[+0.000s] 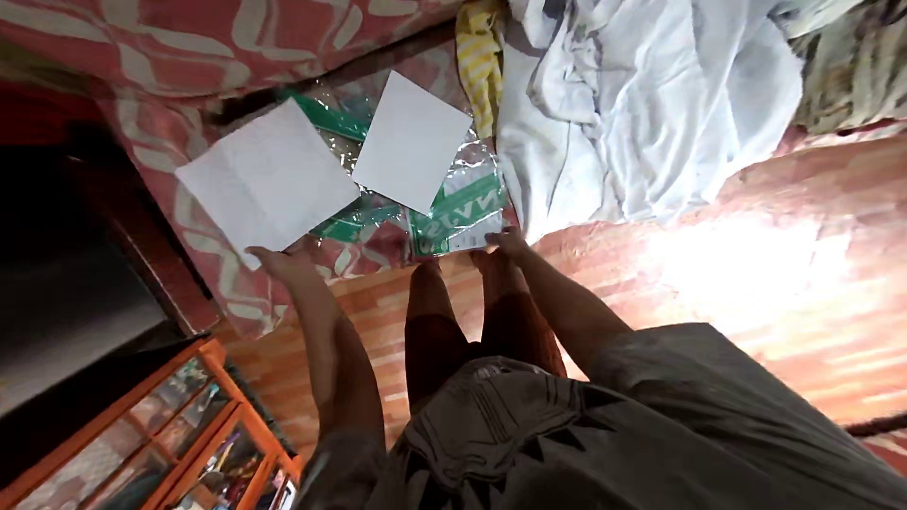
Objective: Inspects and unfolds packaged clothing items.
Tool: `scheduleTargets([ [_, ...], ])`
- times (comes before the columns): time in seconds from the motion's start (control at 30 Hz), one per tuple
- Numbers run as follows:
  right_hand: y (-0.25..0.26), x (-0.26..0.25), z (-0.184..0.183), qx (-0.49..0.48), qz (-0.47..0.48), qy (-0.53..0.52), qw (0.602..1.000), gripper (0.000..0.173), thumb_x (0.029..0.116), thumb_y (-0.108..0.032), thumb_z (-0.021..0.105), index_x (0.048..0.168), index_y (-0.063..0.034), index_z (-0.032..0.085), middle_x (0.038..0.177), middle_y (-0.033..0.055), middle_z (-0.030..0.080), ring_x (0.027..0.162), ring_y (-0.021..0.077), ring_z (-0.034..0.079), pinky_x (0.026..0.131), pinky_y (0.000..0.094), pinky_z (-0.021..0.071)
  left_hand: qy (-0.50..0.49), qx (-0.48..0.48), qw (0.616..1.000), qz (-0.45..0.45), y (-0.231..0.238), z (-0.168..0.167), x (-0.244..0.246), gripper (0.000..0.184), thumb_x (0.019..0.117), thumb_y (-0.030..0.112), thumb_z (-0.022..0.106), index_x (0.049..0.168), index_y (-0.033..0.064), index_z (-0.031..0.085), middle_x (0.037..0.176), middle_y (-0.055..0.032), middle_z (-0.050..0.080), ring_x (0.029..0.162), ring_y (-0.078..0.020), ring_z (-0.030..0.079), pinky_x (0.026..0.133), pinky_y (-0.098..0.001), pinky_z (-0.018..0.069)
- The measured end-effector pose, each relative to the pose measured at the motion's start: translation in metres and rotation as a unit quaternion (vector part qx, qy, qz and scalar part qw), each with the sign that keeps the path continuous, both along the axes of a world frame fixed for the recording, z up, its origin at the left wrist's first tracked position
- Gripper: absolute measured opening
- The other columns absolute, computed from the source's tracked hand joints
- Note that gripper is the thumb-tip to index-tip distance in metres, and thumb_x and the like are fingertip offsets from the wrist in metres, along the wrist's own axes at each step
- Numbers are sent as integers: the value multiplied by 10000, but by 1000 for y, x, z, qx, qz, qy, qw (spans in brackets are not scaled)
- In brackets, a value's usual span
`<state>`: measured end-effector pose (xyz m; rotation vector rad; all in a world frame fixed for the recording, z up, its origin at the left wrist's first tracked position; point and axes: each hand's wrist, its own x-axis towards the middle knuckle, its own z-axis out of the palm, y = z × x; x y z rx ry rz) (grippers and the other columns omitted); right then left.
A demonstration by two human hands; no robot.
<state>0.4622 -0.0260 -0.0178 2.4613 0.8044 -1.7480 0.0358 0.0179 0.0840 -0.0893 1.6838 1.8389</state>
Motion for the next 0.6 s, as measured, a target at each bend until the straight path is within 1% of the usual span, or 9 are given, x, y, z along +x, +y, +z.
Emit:
scheduleTargets([
  [0.1, 17, -34, 12, -2, -34, 8, 999, 632, 933, -346, 741, 1372, 62, 539, 1285, 313, 591, 1154, 436, 586, 979, 616, 465, -97, -12, 995, -26, 1, -28, 15, 546, 1118, 500, 167, 1446, 129, 398, 1301, -66, 575, 1179, -168, 588, 1001, -416, 523],
  [0.17, 25, -59, 37, 46, -34, 61, 996, 556, 938, -278, 727, 1340, 54, 533, 1155, 253, 611, 948, 322, 603, 821, 523, 508, -80, -134, 984, -80, -13, -29, 27, 480, 1111, 515, 207, 1003, 160, 512, 744, 58, 536, 643, -52, 546, 620, -267, 522],
  [0.2, 34, -72, 57, 72, -37, 100, 992, 558, 929, -228, 734, 1367, 47, 523, 1223, 254, 621, 1032, 317, 626, 893, 516, 521, -47, -178, 973, -143, -26, -23, 33, 487, 1125, 467, 184, 978, 120, 491, 670, 51, 476, 557, -60, 498, 568, -258, 497],
  [0.27, 56, -107, 107, 131, -25, 194, 972, 538, 931, -156, 725, 1393, 22, 513, 1309, 222, 608, 1149, 267, 610, 978, 456, 506, -23, -252, 950, -185, -52, -1, 50, 468, 1134, 402, 267, 1229, 16, 514, 829, -38, 503, 689, -128, 517, 696, -328, 522],
  [0.33, 81, -140, 151, 166, 10, 275, 947, 548, 934, -130, 716, 1420, 6, 504, 1318, 198, 625, 1186, 243, 624, 1020, 443, 516, -64, -279, 950, -124, -68, 24, 72, 421, 1121, 408, 315, 1251, 48, 491, 953, -70, 547, 791, -162, 560, 759, -368, 530],
  [0.4, 103, -162, 191, 185, 42, 331, 924, 485, 934, -95, 697, 1379, 11, 534, 1233, 178, 660, 1089, 209, 664, 957, 413, 556, -130, -259, 953, -84, -83, 60, 84, 489, 1124, 376, 331, 1493, 59, 380, 1357, -161, 531, 1117, -243, 578, 960, -426, 495],
  [0.43, 112, -167, 212, 187, 60, 342, 919, 480, 930, -81, 694, 1374, 12, 536, 1220, 178, 662, 1069, 209, 667, 943, 412, 560, -135, -255, 955, -74, -87, 75, 88, 469, 1124, 345, 336, 1496, 61, 379, 1368, -160, 522, 1124, -243, 567, 962, -422, 483],
  [0.53, 127, -156, 269, 208, 119, 318, 917, 634, 889, -43, 714, 1466, -24, 451, 1314, 199, 618, 1132, 251, 651, 959, 445, 555, -59, -255, 963, -62, -92, 109, 87, 336, 1110, 228, 374, 1332, 4, 490, 1015, -117, 534, 821, -192, 537, 755, -365, 512],
  [0.6, 130, -136, 303, 239, 151, 296, 912, 711, 863, 8, 713, 1483, -40, 370, 1353, 228, 567, 1137, 285, 631, 931, 464, 550, -7, -225, 970, -86, -89, 132, 83, 337, 1115, 215, 372, 1370, 12, 457, 1034, -107, 523, 826, -178, 529, 743, -359, 503],
])
